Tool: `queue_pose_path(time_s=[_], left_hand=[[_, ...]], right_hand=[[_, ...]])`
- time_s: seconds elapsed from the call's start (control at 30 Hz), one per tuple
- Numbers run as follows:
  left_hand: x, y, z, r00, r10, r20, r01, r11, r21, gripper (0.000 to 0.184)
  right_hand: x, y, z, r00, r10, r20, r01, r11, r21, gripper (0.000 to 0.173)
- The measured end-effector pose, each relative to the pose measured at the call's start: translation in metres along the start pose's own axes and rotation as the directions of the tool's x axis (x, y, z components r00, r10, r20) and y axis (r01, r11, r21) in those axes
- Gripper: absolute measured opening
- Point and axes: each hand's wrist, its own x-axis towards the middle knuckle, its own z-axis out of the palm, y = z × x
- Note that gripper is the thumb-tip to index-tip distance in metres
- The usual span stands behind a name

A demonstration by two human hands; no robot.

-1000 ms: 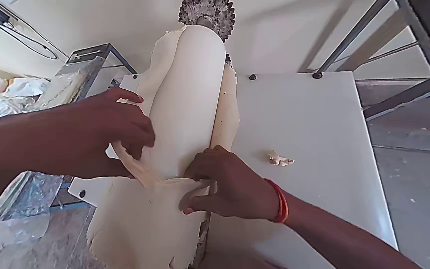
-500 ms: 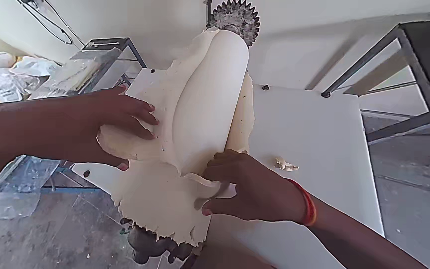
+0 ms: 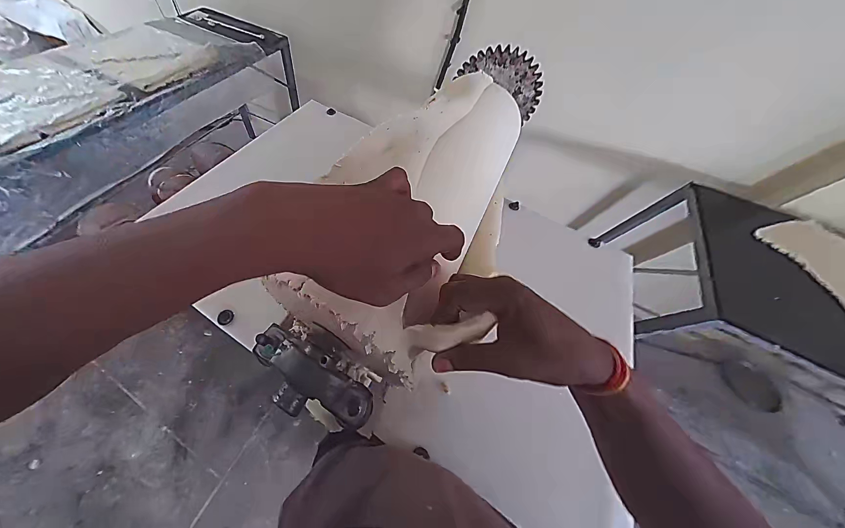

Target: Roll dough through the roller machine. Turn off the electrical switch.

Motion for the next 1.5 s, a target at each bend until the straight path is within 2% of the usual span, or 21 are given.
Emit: queue_pose_path(time_s=[0.07,0.17,0.27,0.37,0.43,0.53,0.63,0.7,0.8,0.9,0.93,0.97,1.03,1.1,1.13,1.2,1.27,1.3,1.4,1.43,1.5], left_hand=[[0.002,-0.002,0.005,0.999,0.046,-0.018,-0.046,0.998,0.030,0.048],[0.014,0.007,0.007,0.995,0.071,0.070,-0.077,0.992,0.098,0.069],[0.013,0.007,0.007,0.985,0.113,0.127,-0.119,0.992,0.037,0.061],[-0.008,-0.002,0.008,0.978,0.193,-0.081,-0.194,0.981,-0.006,0.059],[-0.021,-0.018,0.009,0.932,0.236,-0.275,-0.253,0.967,-0.029,0.061],[-0.049,-0.050,0.021,0.785,0.063,-0.617,-0.255,0.939,-0.229,0.051],[-0.082,-0.109,0.061,0.605,-0.190,-0.773,-0.492,0.674,-0.551,0.051],[-0.095,-0.127,0.082,0.546,-0.408,-0.732,-0.600,0.420,-0.681,0.067],[-0.089,-0.121,0.096,0.328,-0.734,-0.595,-0.768,0.159,-0.620,0.075],[-0.080,-0.118,0.102,0.124,-0.951,-0.282,-0.786,0.079,-0.613,0.072],[-0.080,-0.127,0.110,0.069,-0.971,-0.228,-0.774,0.092,-0.626,0.071],[-0.087,-0.145,0.125,0.059,-0.960,-0.272,-0.764,0.132,-0.631,0.072],[-0.108,-0.190,0.157,0.138,-0.834,-0.534,-0.772,0.247,-0.586,0.076],[-0.119,-0.197,0.147,0.133,-0.825,-0.550,-0.747,0.281,-0.602,0.075],[-0.126,-0.193,0.137,0.196,-0.836,-0.512,-0.697,0.248,-0.673,0.072],[-0.137,-0.192,0.113,0.423,-0.838,-0.345,-0.391,0.175,-0.904,0.058],[-0.127,-0.193,0.078,0.511,-0.859,-0.017,0.194,0.135,-0.972,0.053],[-0.111,-0.195,0.059,0.510,-0.856,0.078,0.382,0.144,-0.913,0.055],[-0.029,-0.179,0.011,0.610,-0.791,0.051,0.565,0.389,-0.727,0.066],[0.002,-0.170,0.007,0.632,-0.775,0.011,0.591,0.472,-0.654,0.081],[0.054,-0.155,0.016,0.607,-0.789,-0.095,0.666,0.570,-0.480,0.106]], right_hand=[[-0.018,0.004,0.007,0.996,-0.075,-0.047,0.078,0.995,0.065,0.027],[-0.037,0.001,0.015,0.992,0.053,-0.118,-0.051,0.999,0.020,0.038],[-0.042,-0.006,0.011,0.996,0.086,-0.037,-0.090,0.990,-0.110,0.050],[-0.053,-0.005,0.013,0.998,-0.055,0.019,0.059,0.955,-0.290,0.027],[-0.071,0.002,0.017,0.994,-0.106,0.034,0.111,0.946,-0.304,0.017],[-0.108,0.025,0.023,0.997,-0.065,-0.045,0.056,0.983,-0.173,0.011],[-0.144,0.065,0.041,0.981,0.001,-0.196,0.018,0.995,0.093,0.013],[-0.163,0.086,0.064,0.957,0.064,-0.285,-0.011,0.983,0.182,0.014],[-0.182,0.103,0.091,0.915,0.123,-0.385,-0.050,0.980,0.195,0.016],[-0.194,0.112,0.105,0.882,0.152,-0.446,-0.055,0.973,0.222,0.019],[-0.196,0.113,0.105,0.875,0.156,-0.458,-0.058,0.974,0.219,0.019],[-0.197,0.115,0.105,0.869,0.157,-0.469,-0.060,0.975,0.215,0.019],[-0.201,0.120,0.108,0.858,0.175,-0.483,-0.075,0.973,0.219,0.018],[-0.203,0.128,0.114,0.863,0.192,-0.468,-0.105,0.973,0.205,0.020],[-0.203,0.133,0.117,0.875,0.195,-0.443,-0.125,0.975,0.182,0.021],[-0.198,0.142,0.124,0.906,0.222,-0.361,-0.183,0.973,0.139,0.021],[-0.194,0.140,0.127,0.916,0.296,-0.271,-0.264,0.953,0.149,0.028],[-0.190,0.137,0.124,0.911,0.335,-0.243,-0.301,0.939,0.165,0.034],[-0.182,0.136,0.116,0.903,0.370,-0.220,-0.331,0.923,0.195,0.039],[-0.181,0.136,0.117,0.897,0.385,-0.218,-0.344,0.917,0.203,0.040],[-0.179,0.136,0.120,0.877,0.418,-0.239,-0.369,0.902,0.223,0.036]])
